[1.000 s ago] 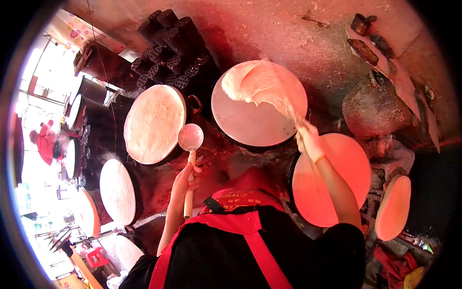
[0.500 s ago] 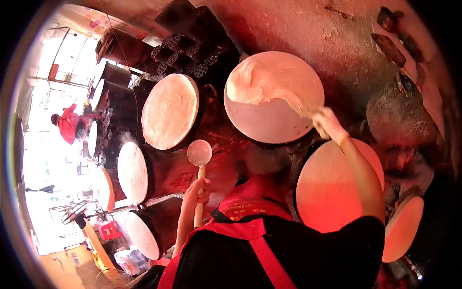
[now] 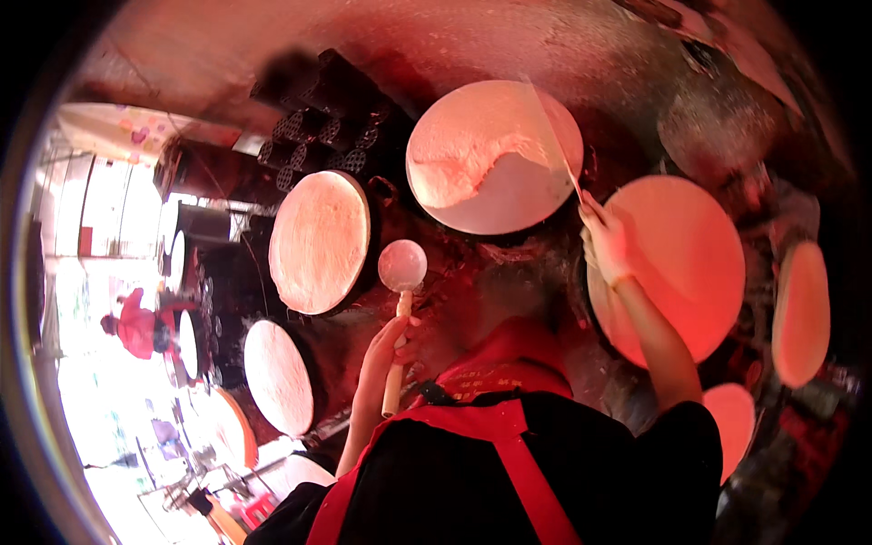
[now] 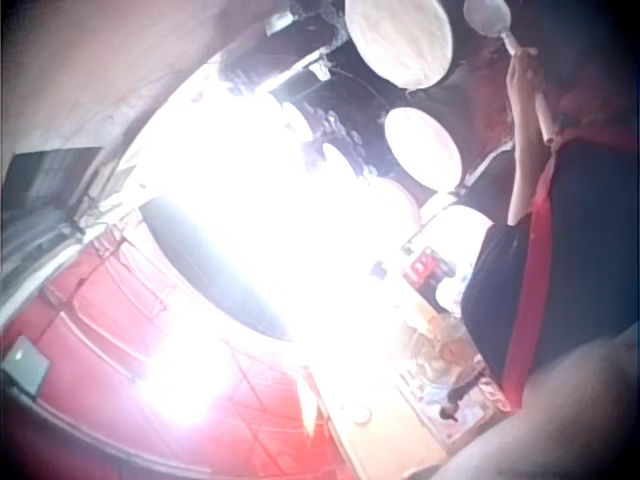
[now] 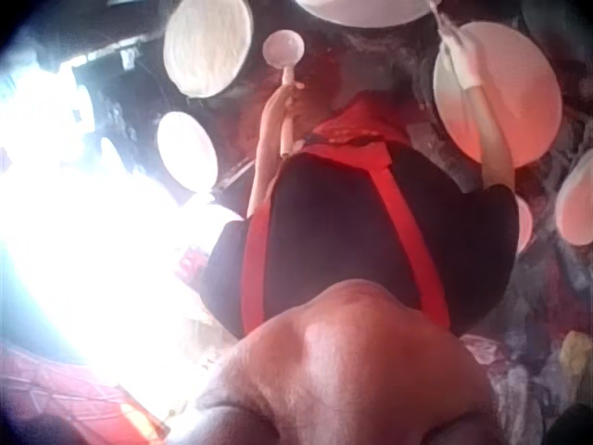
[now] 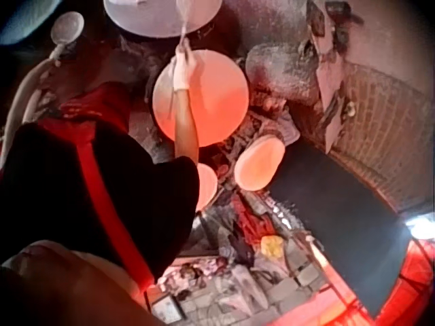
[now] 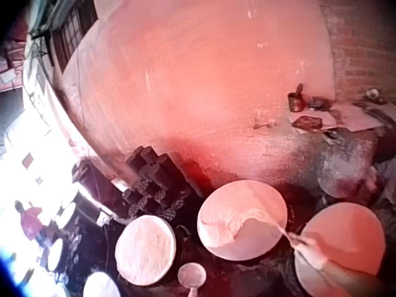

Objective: The person pours batter onto multiple heated circular griddles with a ladle, spreads it into thin circles using a wooden tool, and removes the cooked flatbreads by hand.

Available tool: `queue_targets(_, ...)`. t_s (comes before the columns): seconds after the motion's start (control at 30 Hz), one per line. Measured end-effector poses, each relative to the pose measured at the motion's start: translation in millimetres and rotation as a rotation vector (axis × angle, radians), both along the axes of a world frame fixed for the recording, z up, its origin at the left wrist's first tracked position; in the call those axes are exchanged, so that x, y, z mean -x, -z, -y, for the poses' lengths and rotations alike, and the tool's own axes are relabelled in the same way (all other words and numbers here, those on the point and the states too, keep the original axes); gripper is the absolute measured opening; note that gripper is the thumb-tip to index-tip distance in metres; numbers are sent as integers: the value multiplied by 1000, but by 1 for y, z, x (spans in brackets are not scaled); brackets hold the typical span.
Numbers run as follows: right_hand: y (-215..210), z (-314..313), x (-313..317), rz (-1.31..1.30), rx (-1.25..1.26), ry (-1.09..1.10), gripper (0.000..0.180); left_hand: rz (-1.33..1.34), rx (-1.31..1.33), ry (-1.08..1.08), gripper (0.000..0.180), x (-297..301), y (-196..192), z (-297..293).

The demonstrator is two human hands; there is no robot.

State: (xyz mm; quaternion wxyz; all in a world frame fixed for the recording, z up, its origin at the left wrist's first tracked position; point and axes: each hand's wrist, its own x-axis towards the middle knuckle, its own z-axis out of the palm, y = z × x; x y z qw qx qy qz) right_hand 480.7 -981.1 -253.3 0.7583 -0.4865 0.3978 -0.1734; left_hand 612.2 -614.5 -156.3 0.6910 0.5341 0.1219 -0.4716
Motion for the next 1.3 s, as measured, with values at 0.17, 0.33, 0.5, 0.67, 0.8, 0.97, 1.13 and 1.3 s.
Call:
queue_targets(0.17,-6,-82,21,-54,42,-338,36,41,62,197,21,-22,4,-40)
queue_targets(0.33,23,-166,75,-20,-34,5,41,86,19,302,20,-36,16,-104)
queue_targets(0.5,18,-242,-122,243,-103,94,31,104,-83,259,20,-27,14,-175)
queue_targets(0.67,79,-237,-308,117,303,202,39,145,-116,156,20,-8,12,-233)
queue_targets(0.8,130,-232,-308,20,364,344,36,89,-174,65,20,2,16,-246)
queue_targets(0.97,40,-281,-180,108,-56,251,41,69,-14,61,21,4,35,-250)
queue_targets(1.13,16,-221,-115,119,-79,371,36,61,6,158,21,8,19,-218)
queue_targets(1.3,-11,-250,-165,240,-227,285,28,66,62,185,19,17,14,-196)
